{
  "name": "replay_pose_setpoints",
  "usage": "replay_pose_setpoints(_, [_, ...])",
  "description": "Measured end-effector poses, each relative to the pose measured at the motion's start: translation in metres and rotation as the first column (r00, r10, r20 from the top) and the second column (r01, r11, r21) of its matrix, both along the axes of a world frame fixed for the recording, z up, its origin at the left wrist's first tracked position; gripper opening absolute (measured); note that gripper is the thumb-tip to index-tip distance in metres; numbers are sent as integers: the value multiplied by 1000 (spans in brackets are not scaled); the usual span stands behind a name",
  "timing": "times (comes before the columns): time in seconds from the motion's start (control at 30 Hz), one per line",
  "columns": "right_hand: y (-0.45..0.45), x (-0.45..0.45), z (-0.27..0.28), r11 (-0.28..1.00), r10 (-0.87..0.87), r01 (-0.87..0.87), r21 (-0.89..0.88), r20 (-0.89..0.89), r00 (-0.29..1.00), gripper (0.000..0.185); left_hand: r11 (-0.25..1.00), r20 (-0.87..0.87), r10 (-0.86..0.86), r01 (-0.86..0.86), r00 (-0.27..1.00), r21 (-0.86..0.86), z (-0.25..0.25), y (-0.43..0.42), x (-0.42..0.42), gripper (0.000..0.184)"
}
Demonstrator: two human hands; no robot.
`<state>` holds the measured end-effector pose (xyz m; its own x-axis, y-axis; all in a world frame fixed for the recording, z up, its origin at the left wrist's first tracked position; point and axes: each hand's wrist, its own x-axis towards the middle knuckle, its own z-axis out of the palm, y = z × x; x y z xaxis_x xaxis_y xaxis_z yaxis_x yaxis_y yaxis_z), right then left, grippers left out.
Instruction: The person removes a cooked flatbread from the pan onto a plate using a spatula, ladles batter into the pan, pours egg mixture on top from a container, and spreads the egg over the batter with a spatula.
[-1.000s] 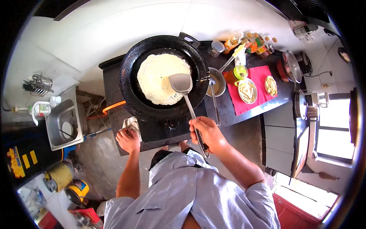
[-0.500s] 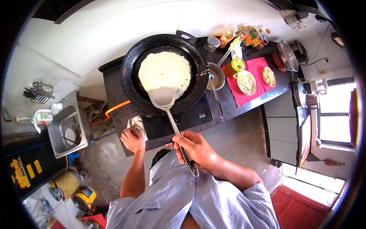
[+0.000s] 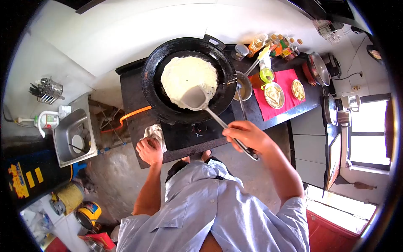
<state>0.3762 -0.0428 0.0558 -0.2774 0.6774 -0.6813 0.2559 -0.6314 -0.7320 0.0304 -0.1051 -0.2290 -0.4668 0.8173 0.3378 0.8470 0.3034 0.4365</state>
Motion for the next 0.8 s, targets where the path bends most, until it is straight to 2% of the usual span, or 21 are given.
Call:
replay_pose_setpoints(0.13, [1, 36, 21, 1000, 25, -26, 9, 97, 995, 28, 1000, 5, -2, 2, 1000, 18, 2, 1, 0, 18])
replay_pose_setpoints(0.27, [28, 34, 30, 993, 97, -98, 60, 28, 995, 27, 1000, -17, -5, 5, 1000, 11, 3, 0, 0, 18])
replay_pose_setpoints(0.47, [81, 11, -5, 955, 297, -297, 18, -71, 952, 28, 999, 10, -41, 41, 999, 14, 8, -2, -2, 23])
replay_pose_setpoints(0.6, [102, 37, -9, 905, 417, -422, -59, -83, 905, 28, 991, 35, -121, 119, 992, 55, 17, -10, -1, 26])
replay_pose_setpoints(0.8, [129, 92, -5, 829, 547, -550, -100, -56, 835, 26, 997, 23, -38, 36, 999, 67, 29, -36, 26, 36])
